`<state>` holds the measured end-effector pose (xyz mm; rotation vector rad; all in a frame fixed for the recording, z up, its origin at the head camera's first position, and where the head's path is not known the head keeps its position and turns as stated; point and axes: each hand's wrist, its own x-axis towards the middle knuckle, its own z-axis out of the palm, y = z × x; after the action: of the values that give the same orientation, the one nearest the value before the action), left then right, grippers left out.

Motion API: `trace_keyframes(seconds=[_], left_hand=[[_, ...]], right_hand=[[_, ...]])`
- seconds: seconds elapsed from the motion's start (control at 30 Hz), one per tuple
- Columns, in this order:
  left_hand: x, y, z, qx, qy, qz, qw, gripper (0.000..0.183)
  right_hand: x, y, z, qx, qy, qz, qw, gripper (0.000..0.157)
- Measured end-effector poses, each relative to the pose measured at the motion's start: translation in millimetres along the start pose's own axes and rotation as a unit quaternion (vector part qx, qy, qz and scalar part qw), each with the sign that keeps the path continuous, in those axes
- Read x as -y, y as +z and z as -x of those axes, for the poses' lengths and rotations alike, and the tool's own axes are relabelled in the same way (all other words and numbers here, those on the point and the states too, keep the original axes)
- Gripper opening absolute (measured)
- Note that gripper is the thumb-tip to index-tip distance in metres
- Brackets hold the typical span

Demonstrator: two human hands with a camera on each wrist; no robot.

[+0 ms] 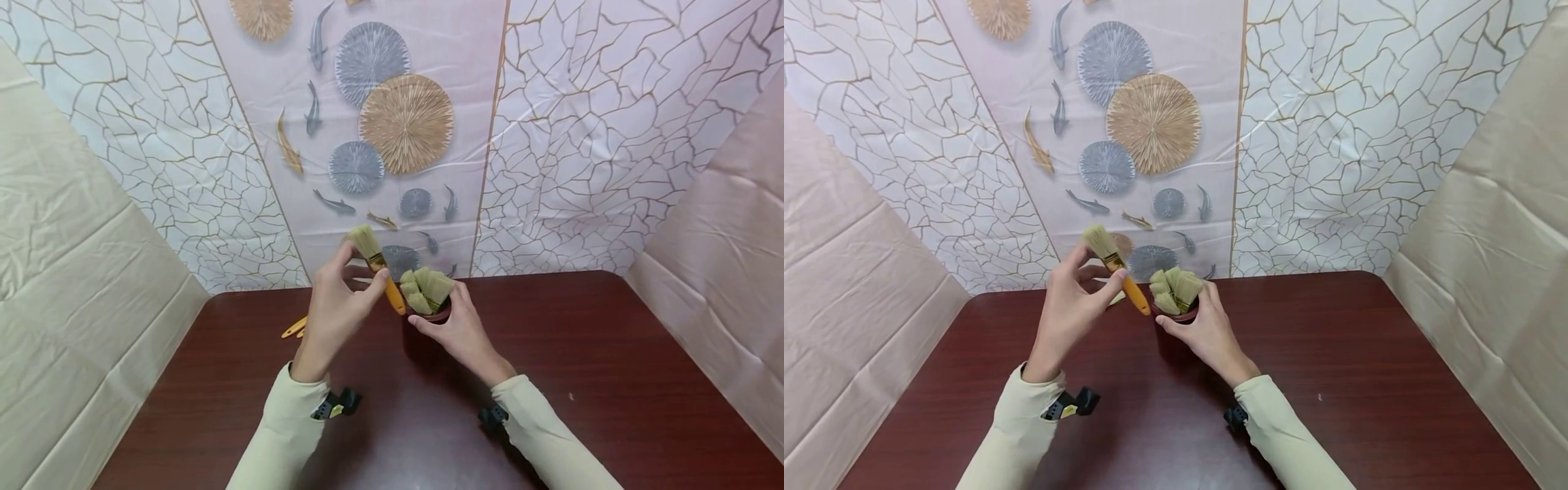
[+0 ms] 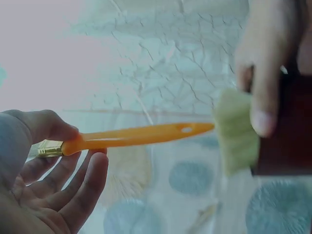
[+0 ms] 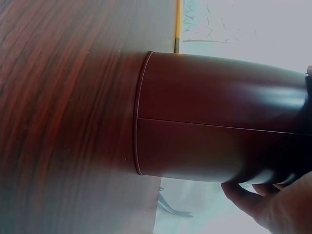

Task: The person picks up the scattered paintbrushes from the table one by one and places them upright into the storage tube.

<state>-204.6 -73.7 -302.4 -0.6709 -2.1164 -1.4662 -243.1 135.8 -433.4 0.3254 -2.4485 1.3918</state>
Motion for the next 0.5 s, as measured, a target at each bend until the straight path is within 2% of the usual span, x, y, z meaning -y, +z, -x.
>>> trace_keyframes(seconds=[0.1,0.2,0.33,0.5], left_hand=[[-11.3,7.9,-1.6,0.000,0.012,0.024,0.9996,0.021],[-16.1,19.9,-1.4,-0.003,0.013,0.040,0.9991,0.024],[-12.4,39.0,2.8,-0.012,0.009,0.037,0.9992,0.023],[2.9,58.7,9.3,-0.019,-0.005,-0.008,0.9998,0.020]], right_hand=[[0,-0.8,0,-0.002,0.000,-0.002,1.000,0.092],[-1,-1.3,0,-0.002,0.001,0.001,1.000,0.094],[0,-1.2,1,-0.002,0.001,0.002,1.000,0.093],[-1,0.0,1,-0.003,-0.008,0.010,1.000,0.088]])
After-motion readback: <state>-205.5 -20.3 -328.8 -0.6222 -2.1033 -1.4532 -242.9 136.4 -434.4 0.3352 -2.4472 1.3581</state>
